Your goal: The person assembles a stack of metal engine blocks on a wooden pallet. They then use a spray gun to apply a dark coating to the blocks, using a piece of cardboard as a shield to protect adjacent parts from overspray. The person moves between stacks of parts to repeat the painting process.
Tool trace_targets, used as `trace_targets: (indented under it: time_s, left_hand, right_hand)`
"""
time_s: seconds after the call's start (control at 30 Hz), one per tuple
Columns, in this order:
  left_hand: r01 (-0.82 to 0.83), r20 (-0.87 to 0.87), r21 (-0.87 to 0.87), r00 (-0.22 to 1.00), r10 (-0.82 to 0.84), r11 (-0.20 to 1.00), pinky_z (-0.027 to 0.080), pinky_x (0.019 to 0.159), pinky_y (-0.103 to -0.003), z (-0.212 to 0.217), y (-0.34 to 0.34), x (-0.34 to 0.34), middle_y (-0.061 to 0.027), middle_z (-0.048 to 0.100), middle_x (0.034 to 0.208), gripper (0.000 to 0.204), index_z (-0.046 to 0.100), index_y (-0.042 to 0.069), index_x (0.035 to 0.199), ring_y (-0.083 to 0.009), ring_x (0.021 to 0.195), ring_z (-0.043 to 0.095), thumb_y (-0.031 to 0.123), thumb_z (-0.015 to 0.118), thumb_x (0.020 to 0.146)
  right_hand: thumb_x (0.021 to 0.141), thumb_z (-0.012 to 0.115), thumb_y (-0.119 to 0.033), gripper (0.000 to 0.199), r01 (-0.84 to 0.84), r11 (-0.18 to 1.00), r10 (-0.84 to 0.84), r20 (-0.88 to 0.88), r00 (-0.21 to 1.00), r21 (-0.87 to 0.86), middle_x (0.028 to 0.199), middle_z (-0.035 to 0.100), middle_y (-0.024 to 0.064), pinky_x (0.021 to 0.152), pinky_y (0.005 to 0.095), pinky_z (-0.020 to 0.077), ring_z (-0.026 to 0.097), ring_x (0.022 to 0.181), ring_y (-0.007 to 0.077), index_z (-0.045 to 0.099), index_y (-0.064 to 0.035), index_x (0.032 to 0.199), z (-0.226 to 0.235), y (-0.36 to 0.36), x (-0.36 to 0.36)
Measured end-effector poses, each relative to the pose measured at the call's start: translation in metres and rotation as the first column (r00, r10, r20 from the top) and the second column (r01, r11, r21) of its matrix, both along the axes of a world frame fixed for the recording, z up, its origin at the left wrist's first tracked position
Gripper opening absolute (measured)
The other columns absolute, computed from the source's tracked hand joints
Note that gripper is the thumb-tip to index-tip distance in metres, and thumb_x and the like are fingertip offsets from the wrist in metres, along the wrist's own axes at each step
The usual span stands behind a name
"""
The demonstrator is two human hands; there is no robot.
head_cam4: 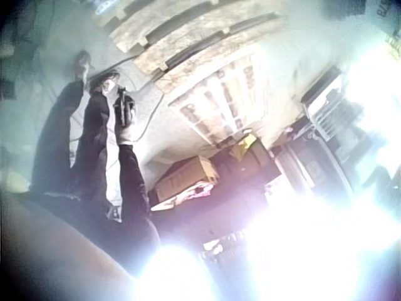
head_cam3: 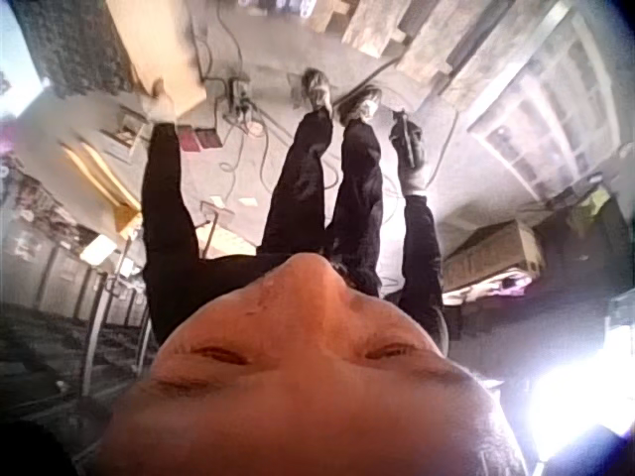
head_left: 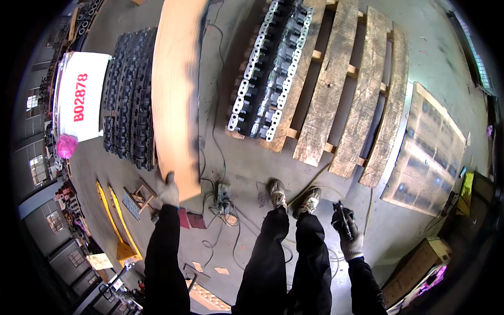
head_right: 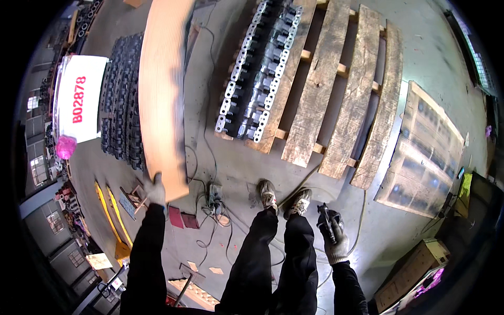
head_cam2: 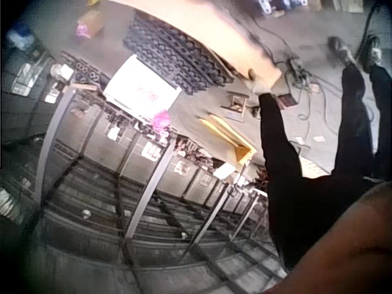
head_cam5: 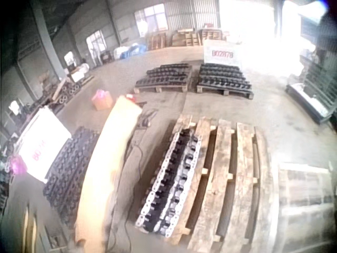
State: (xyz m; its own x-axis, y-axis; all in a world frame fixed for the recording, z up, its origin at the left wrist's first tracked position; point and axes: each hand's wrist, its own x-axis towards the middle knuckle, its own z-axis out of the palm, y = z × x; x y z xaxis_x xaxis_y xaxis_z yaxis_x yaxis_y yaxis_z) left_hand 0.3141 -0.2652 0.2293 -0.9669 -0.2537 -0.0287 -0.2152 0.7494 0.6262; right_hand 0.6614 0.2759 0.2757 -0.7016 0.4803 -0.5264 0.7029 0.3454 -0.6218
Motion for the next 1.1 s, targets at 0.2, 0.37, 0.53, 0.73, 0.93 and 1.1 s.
trace_targets:
  time_s: [0.2, 0.37, 0.53, 0.73, 0.93, 1.1]
  left_hand:
    - [-0.101, 0.017, 0.025, 0.995, 0.101, 0.995, 0.046, 0.096, -0.038, 0.084, -0.017, 0.083, -0.0170, 0.060, 0.126, 0.048, 0.046, -0.003, 0.134, -0.0292, 0.111, 0.059, 0.000, 0.063, 0.089]
    - [-0.256, -0.074, 0.227, 0.957, 0.279, 0.940, 0.045, 0.099, -0.038, 0.123, 0.007, 0.110, -0.0155, 0.056, 0.134, 0.052, 0.043, -0.002, 0.138, -0.0286, 0.117, 0.056, -0.001, 0.063, 0.090]
    - [-0.400, 0.011, 0.557, 0.880, 0.474, 0.728, 0.048, 0.099, -0.040, 0.167, 0.089, 0.117, -0.0123, 0.053, 0.138, 0.060, 0.035, 0.004, 0.148, -0.0273, 0.118, 0.056, 0.004, 0.063, 0.094]
    - [-0.454, 0.287, 0.794, 0.866, 0.410, 0.404, 0.046, 0.104, -0.045, 0.174, 0.148, 0.112, -0.0086, 0.055, 0.136, 0.051, 0.041, 0.013, 0.146, -0.0264, 0.123, 0.053, 0.019, 0.060, 0.099]
    - [-0.441, 0.407, 0.897, 0.854, 0.323, 0.036, 0.046, 0.104, -0.046, 0.156, 0.182, 0.095, -0.0073, 0.058, 0.133, 0.049, 0.047, 0.009, 0.138, -0.0248, 0.124, 0.054, 0.025, 0.065, 0.095]
    - [-0.397, 0.414, 0.910, 0.891, 0.185, -0.121, 0.055, 0.093, -0.038, 0.192, 0.254, 0.072, -0.0040, 0.063, 0.121, 0.034, 0.055, 0.009, 0.129, -0.0190, 0.110, 0.062, 0.009, 0.062, 0.095]
  right_hand:
    - [0.091, 0.069, -0.012, 0.041, 0.152, 0.984, -0.149, 0.034, 0.988, -0.089, 0.123, 0.065, 0.0173, 0.091, 0.0354, 0.0513, 0.064, 0.111, 0.0265, 0.060, -0.0048, 0.130, 0.037, 0.023, 0.046]
    - [0.091, 0.068, -0.012, 0.039, 0.113, 0.992, -0.106, -0.135, 0.985, 0.046, 0.118, 0.064, 0.0170, 0.089, 0.0350, 0.0527, 0.064, 0.107, 0.0250, 0.060, -0.0028, 0.128, 0.069, 0.035, 0.050]
    - [0.091, 0.067, -0.017, 0.042, 0.171, 0.985, -0.165, -0.136, 0.977, 0.034, 0.102, 0.063, 0.0154, 0.082, 0.0358, 0.0533, 0.066, 0.094, 0.0276, 0.060, -0.0047, 0.131, 0.100, 0.053, 0.042]
    - [0.090, 0.066, -0.021, 0.046, 0.136, 0.988, -0.142, 0.086, 0.986, 0.072, 0.106, 0.066, 0.0267, 0.077, 0.0364, 0.0527, 0.067, 0.098, 0.0243, 0.059, -0.0083, 0.134, 0.121, 0.069, 0.022]
    - [0.090, 0.067, -0.008, 0.036, 0.365, 0.899, -0.418, -0.228, 0.879, -0.242, 0.100, 0.071, 0.0027, 0.074, 0.0308, 0.0512, 0.060, 0.086, 0.0094, 0.063, 0.0011, 0.125, 0.126, 0.064, -0.019]
    - [0.092, 0.063, -0.007, 0.022, 0.401, 0.844, -0.508, -0.290, 0.811, -0.356, 0.086, 0.063, -0.0021, 0.057, 0.0252, 0.0415, 0.051, 0.068, 0.0065, 0.065, -0.0017, 0.113, 0.112, 0.052, -0.081]
